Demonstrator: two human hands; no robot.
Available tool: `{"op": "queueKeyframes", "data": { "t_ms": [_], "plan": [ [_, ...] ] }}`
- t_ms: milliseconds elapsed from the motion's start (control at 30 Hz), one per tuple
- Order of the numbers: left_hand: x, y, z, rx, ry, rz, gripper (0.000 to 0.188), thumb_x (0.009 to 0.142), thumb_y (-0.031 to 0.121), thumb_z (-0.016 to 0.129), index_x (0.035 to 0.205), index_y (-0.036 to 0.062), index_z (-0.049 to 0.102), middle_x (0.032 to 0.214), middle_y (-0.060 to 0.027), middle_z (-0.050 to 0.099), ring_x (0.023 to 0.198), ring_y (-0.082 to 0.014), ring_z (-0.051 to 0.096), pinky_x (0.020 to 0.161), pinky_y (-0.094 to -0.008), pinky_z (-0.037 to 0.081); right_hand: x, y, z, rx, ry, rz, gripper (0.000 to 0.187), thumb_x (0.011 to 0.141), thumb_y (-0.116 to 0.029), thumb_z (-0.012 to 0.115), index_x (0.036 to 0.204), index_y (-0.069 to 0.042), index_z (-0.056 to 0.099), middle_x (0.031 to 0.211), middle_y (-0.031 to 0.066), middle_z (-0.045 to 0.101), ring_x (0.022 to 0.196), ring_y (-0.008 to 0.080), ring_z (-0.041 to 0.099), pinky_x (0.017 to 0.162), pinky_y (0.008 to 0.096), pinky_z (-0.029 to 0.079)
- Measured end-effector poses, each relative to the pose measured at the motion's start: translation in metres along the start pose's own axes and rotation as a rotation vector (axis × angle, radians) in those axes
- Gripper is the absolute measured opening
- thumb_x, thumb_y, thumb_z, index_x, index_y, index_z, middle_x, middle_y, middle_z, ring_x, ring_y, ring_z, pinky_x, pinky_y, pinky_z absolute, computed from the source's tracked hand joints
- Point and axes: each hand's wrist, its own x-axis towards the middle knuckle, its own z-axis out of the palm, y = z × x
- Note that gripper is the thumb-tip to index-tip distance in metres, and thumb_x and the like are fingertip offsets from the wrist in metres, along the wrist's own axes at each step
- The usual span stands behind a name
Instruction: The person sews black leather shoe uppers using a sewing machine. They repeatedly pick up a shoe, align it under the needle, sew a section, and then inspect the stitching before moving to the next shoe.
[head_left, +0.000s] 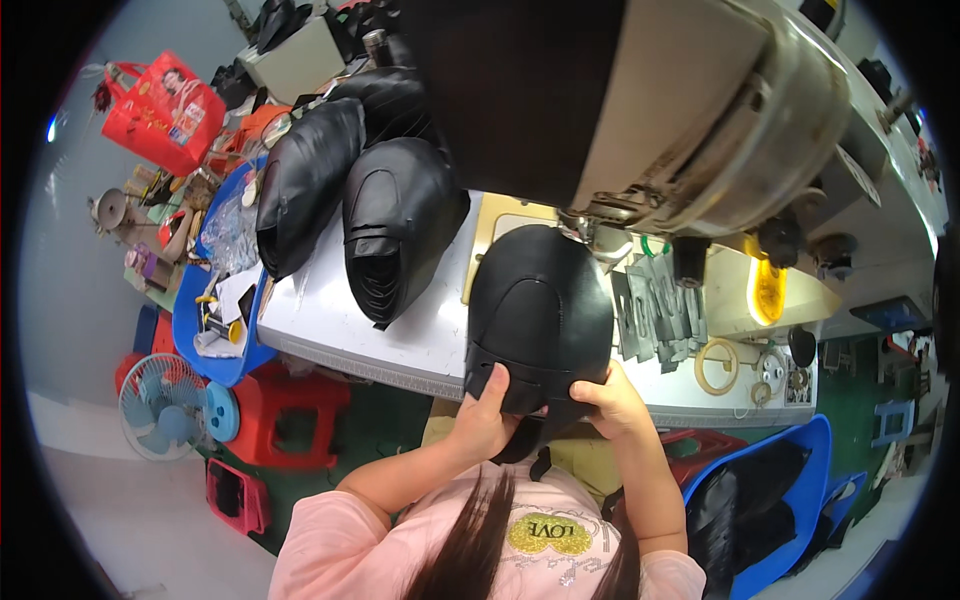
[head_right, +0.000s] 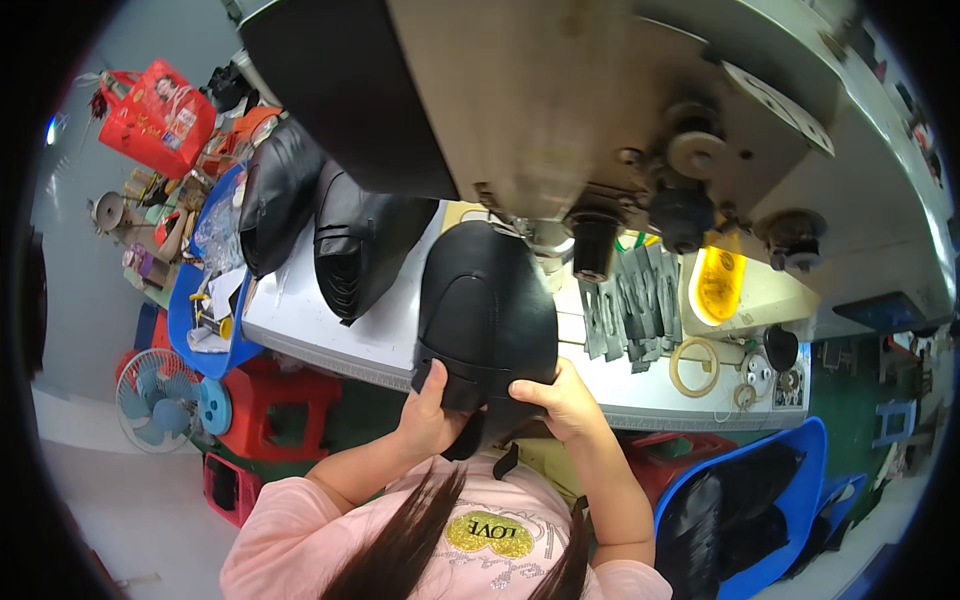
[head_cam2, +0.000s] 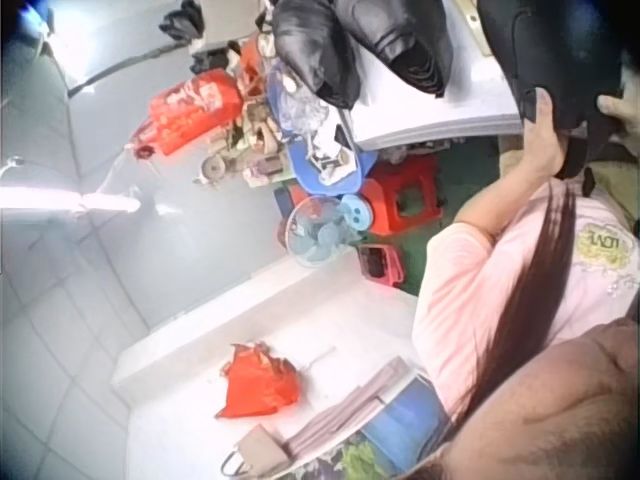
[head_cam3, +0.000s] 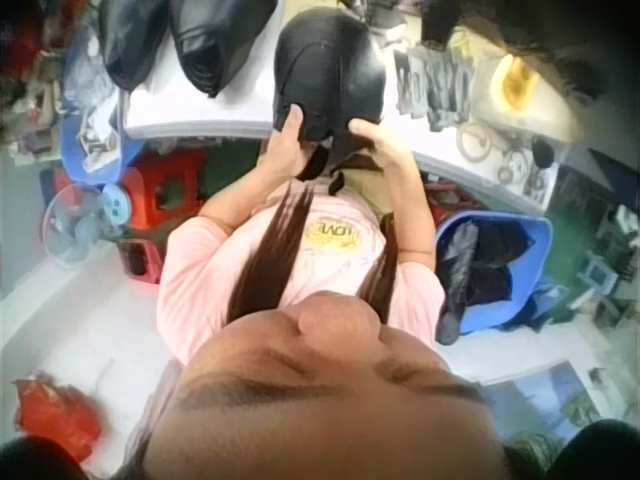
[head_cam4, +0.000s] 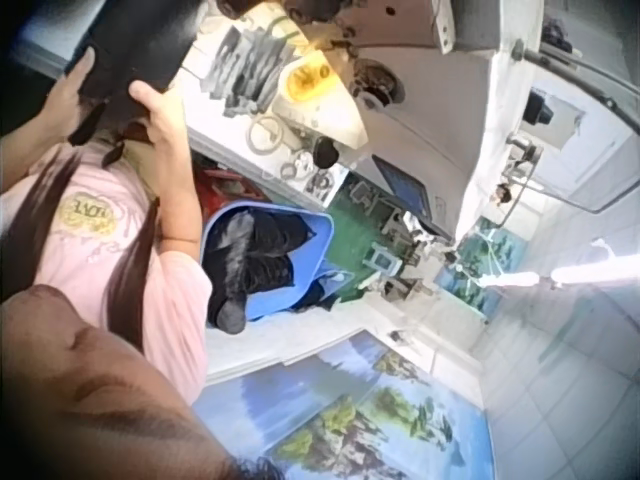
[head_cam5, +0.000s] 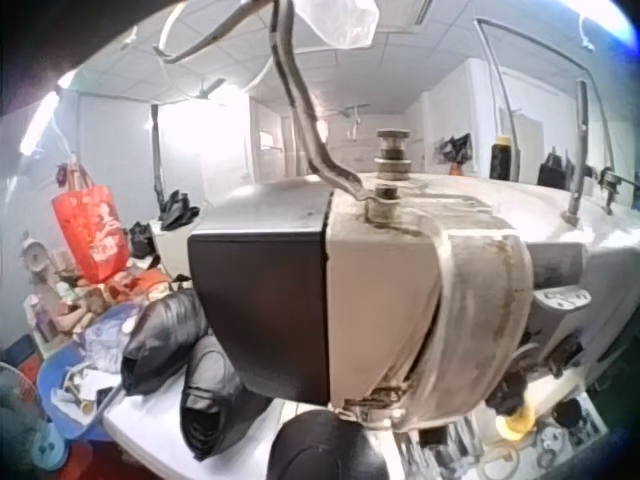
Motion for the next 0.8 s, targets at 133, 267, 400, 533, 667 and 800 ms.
{"op": "queueKeyframes", "data": {
  "t_ms": [133, 267, 400, 533, 667, 800],
  "plan": [
    [0.000, -0.006, 0.005, -0.012, 0.050, 0.013, 0.047, 0.089, 0.037, 0.044, 0.125, 0.0097, 0.034, 0.117, -0.0078, 0.048, 0.102, -0.0219, 0.050, 0.082, -0.0390, 0.042, 0.001, -0.001, 0.005, 0.105, -0.039, 0.004, 0.057, 0.061, -0.007, 0.073, 0.111, 0.000, 0.047, 0.100, 0.0091, 0.057, 0.090, 0.0202, 0.056, 0.079, 0.0317, 0.047],
    [0.006, -0.013, -0.016, -0.012, -0.060, -0.104, 0.050, 0.088, 0.039, 0.044, 0.126, 0.0078, 0.033, 0.116, -0.0085, 0.049, 0.105, -0.0226, 0.049, 0.088, -0.0381, 0.040, 0.000, -0.010, 0.007, -0.055, 0.054, -0.021, 0.053, 0.062, -0.003, 0.071, 0.110, 0.000, 0.048, 0.094, 0.0088, 0.058, 0.083, 0.0197, 0.058, 0.078, 0.0321, 0.048],
    [-0.020, -0.003, -0.019, 1.008, -0.400, 0.006, 0.027, 0.086, 0.022, 0.053, 0.098, -0.0019, 0.054, 0.086, -0.0111, 0.057, 0.080, -0.0179, 0.056, 0.072, -0.0301, 0.045, 0.001, -0.017, 0.002, -0.246, 0.100, -0.088, 0.042, 0.063, -0.002, 0.071, 0.102, 0.003, 0.055, 0.094, 0.0080, 0.060, 0.083, 0.0151, 0.057, 0.075, 0.0288, 0.047],
    [-0.011, 0.030, -0.018, 1.496, -0.388, 1.144, 0.023, 0.069, 0.004, 0.061, 0.092, 0.0001, 0.059, 0.097, -0.0148, 0.055, 0.089, -0.0275, 0.055, 0.074, -0.0365, 0.047, 0.003, -0.025, 0.007, -0.287, 0.063, -0.053, 0.040, 0.063, -0.002, 0.070, 0.101, 0.003, 0.055, 0.093, 0.0070, 0.060, 0.082, 0.0142, 0.056, 0.076, 0.0277, 0.046],
    [0.017, 0.044, 0.007, 1.734, -0.552, 1.261, 0.026, 0.064, 0.004, 0.060, 0.089, -0.0006, 0.060, 0.097, -0.0141, 0.055, 0.091, -0.0287, 0.055, 0.073, -0.0366, 0.048, 0.004, -0.025, 0.008, -0.247, 0.019, 0.000, 0.047, 0.062, 0.000, 0.069, 0.106, 0.001, 0.052, 0.096, 0.0064, 0.058, 0.086, 0.0149, 0.056, 0.079, 0.0283, 0.045],
    [0.028, 0.036, 0.000, 1.726, -0.609, 1.339, 0.025, 0.066, 0.007, 0.057, 0.090, -0.0001, 0.060, 0.099, -0.0153, 0.056, 0.092, -0.0292, 0.055, 0.073, -0.0368, 0.049, 0.002, -0.025, 0.006, -0.276, 0.016, -0.016, 0.043, 0.065, -0.003, 0.069, 0.105, 0.001, 0.052, 0.094, 0.0062, 0.059, 0.084, 0.0140, 0.056, 0.077, 0.0275, 0.045]
  ]
}}
